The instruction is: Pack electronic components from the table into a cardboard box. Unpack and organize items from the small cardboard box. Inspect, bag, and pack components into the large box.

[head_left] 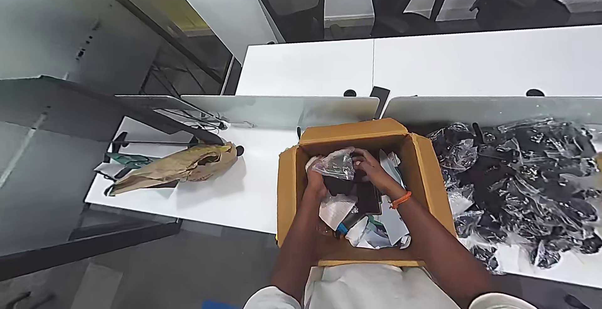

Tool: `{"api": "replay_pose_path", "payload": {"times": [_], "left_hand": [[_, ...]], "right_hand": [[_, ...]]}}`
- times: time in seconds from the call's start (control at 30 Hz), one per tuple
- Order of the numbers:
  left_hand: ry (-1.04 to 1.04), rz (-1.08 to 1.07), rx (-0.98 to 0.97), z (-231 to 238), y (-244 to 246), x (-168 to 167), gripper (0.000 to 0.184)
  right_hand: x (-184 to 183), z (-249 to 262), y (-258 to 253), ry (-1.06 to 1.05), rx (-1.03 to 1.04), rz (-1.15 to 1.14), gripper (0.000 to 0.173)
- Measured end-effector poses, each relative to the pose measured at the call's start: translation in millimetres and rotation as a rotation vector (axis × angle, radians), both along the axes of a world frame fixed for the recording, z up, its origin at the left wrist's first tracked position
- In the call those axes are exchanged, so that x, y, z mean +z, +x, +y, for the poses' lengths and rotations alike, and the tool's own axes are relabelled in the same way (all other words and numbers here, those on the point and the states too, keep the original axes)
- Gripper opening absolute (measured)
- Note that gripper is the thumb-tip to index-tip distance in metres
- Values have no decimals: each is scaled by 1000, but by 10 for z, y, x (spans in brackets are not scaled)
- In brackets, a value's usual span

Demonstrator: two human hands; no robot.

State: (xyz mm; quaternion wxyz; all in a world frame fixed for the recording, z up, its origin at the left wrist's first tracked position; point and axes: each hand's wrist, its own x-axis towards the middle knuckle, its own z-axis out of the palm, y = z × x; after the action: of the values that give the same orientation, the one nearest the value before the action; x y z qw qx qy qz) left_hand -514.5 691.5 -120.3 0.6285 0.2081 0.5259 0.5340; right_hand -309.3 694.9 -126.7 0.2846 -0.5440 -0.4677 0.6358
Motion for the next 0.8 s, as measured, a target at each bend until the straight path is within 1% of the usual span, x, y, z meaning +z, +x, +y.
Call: {"api": "replay_pose_path", "payload": {"times": [0.03, 0.1, 0.17, 0.2, 0.27, 0.3, 0.37, 0.4, 0.47, 0.5, 0.53, 0.57, 0.6, 0.63, 0.67, 0.73, 0.8], "left_hand": [[-5, -18, -58, -51, 6, -22, 35], [-35, 11, -195, -118, 59, -43, 41], [-60, 79, -303, -122, 103, -85, 49], [-51, 114, -322, -121, 129, -123, 51], [-14, 154, -355, -129, 144, -147, 55], [-9, 169, -357, -147, 129, -130, 55], [-28, 178, -339, -202, 85, -90, 51], [-47, 160, -330, -230, 59, -73, 46], [-53, 90, -342, -291, 14, -58, 33], [-23, 51, -366, -317, -2, -43, 26], [22, 10, -401, -334, -27, -48, 24], [70, -19, -438, -347, -55, -54, 35], [104, -31, -476, -352, -80, -62, 51], [121, -16, -506, -356, -95, -71, 66], [129, 15, -536, -360, -104, -81, 78], [133, 77, -607, -378, -95, -104, 92], [124, 29, -655, -395, -35, -108, 99]], "right_hand": [[28, -48, -28, -6, 34, 69, 55], [31, -218, -90, 1, 69, 85, 49], [-73, -358, -150, -7, 24, 82, 43], [-97, -360, -188, -7, 23, 97, 41], [-24, -301, -209, -95, 74, 70, 47], [-6, -262, -200, -106, 52, 61, 44], [-57, -192, -190, 15, -59, 85, 21], [-88, -169, -171, 53, -61, 95, 17], [-93, -164, -158, 70, -39, 106, 19], [-82, -170, -172, 54, -46, 103, 23], [-80, -176, -189, 30, -80, 103, 26], [-78, -180, -199, -13, -135, 111, 27], [-69, -177, -192, -74, -201, 138, 28], [-52, -167, -165, -153, -264, 196, 30], [-26, -151, -138, -228, -330, 267, 33], [44, -130, -108, -334, -453, 402, 36], [110, -111, -112, -375, -538, 461, 31]]}}
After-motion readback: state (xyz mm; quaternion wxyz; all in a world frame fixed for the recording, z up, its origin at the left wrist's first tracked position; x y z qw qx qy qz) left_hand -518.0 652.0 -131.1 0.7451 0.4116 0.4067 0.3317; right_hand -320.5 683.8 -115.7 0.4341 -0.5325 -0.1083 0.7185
